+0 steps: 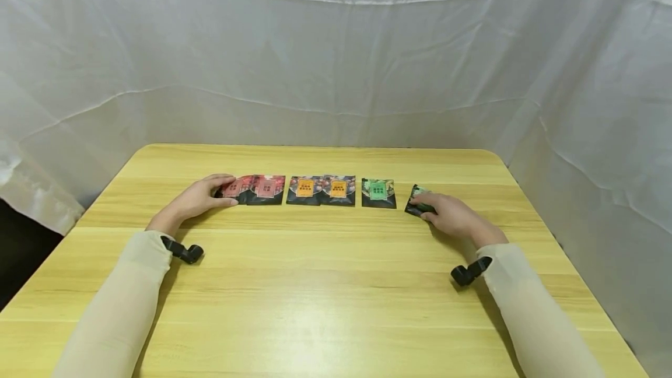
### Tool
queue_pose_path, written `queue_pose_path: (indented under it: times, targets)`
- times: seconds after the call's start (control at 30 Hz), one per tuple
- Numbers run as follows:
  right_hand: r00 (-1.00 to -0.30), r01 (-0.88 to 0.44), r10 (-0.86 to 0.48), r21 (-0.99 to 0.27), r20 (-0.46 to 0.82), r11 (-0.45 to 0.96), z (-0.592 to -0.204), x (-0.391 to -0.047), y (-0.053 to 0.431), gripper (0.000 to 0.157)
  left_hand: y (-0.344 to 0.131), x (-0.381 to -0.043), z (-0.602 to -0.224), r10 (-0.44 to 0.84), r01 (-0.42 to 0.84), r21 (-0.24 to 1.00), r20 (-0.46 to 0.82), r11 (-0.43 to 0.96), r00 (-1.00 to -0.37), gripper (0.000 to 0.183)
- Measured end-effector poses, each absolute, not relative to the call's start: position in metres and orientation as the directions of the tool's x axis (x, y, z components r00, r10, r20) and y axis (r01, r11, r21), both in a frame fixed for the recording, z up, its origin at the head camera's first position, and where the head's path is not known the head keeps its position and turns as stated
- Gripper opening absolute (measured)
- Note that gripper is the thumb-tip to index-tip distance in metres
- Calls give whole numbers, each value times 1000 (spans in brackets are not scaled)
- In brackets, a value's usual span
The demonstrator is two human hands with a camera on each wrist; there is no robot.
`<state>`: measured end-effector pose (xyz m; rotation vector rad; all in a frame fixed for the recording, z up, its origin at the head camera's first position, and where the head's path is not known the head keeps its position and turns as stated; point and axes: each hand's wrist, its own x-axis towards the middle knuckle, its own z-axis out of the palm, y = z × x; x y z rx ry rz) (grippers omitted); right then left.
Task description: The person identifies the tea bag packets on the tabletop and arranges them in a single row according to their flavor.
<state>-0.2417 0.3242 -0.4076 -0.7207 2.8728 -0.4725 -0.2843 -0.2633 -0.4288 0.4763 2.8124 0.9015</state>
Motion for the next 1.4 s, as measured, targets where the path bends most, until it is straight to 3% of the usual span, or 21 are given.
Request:
queue_pose_path:
  times: [0.4,0.63,0.8,1.4]
  targets:
    - [-854,-457,-514,-358,-79,814,-407,-264,313,47,-264,-285,-432,343,252,586,-47,770,-938,81]
    - [-898,-393,-439,-396,-31,830,-410,-270,311,43,-264,-286,-432,346,258,585,-42,769,-937,82]
    - [-919,-359,-393,-366,-21,858,-415,-275,313,53,-264,-286,-432,345,261,577,-40,774,-938,81]
    - [-916,-370,-400,-354,-15,859,-418,-276,310,55,-264,-285,-430,345,262,581,-36,771,-938,82]
